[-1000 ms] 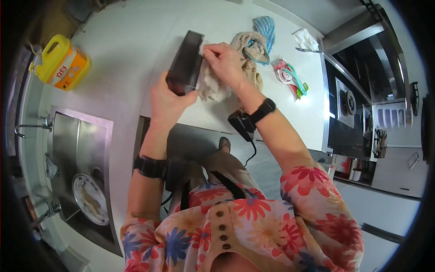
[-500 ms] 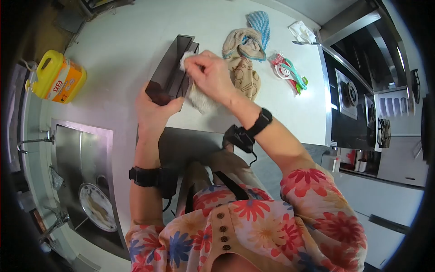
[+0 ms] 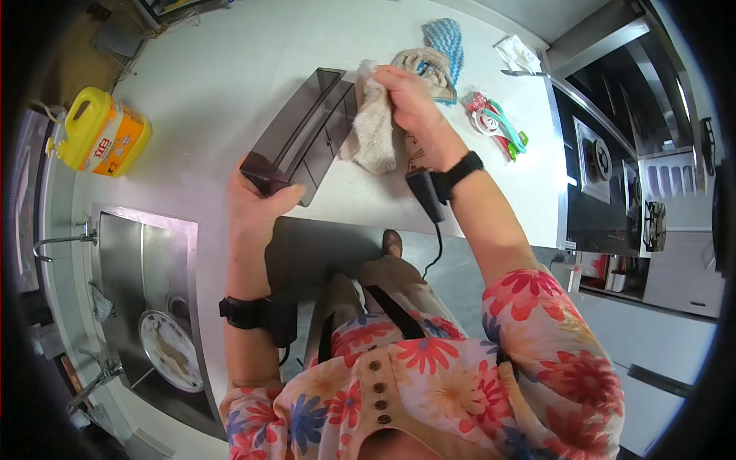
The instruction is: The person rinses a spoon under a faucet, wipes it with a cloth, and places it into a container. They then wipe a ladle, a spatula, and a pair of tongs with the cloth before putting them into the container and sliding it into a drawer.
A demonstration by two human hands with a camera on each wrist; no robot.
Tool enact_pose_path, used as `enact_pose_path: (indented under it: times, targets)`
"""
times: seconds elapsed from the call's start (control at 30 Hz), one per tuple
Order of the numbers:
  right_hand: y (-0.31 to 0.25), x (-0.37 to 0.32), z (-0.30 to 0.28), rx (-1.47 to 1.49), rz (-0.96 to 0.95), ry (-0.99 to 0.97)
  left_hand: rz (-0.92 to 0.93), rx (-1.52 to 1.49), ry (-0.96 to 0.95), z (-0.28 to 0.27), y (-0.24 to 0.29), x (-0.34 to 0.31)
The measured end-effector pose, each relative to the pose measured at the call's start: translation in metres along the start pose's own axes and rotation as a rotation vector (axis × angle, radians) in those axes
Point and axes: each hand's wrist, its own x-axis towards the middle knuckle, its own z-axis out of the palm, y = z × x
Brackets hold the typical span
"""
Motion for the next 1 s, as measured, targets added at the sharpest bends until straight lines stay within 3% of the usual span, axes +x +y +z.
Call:
enact_pose_path:
  times: [0.03,0.07,0.2,0.4,0.6,0.73,0.8,0.83,0.9,1.0]
  targets:
    - [-0.002,-0.001,-0.009,0.256,0.046,-0.065,0.003,-0.001,0.004,-0.004,0.004,0.001]
    - [-0.002,0.002,-0.020,0.272,0.055,-0.174,-0.014,-0.037,-0.057,-0.008,0.008,0.002]
    - [-0.021,-0.013,-0.012,0.383,0.092,-0.214,-0.019,-0.219,-0.234,-0.015,0.020,0.001]
    - [-0.035,-0.039,-0.009,0.358,0.120,-0.457,-0.001,-0.210,-0.341,-0.027,0.027,0.010]
    - [-0.048,-0.057,-0.005,0.198,0.073,-0.506,0.056,-0.179,-0.450,-0.044,0.022,0.027]
    - [-0.053,-0.073,0.002,0.166,0.014,-0.455,0.109,-0.167,-0.367,-0.038,0.029,0.029]
    - [-0.050,-0.077,0.005,0.126,-0.062,-0.335,-0.002,-0.111,-0.101,-0.041,0.017,0.031]
    - [-0.050,-0.080,0.009,0.125,-0.064,-0.347,0.006,-0.109,-0.092,-0.040,0.012,0.028]
    - [-0.047,-0.091,0.018,0.001,-0.189,-0.224,-0.337,-0.327,0.053,-0.029,0.002,0.013]
    - [-0.033,-0.106,0.035,-0.210,-0.273,-0.175,-0.324,-0.390,0.015,0.007,-0.001,-0.005]
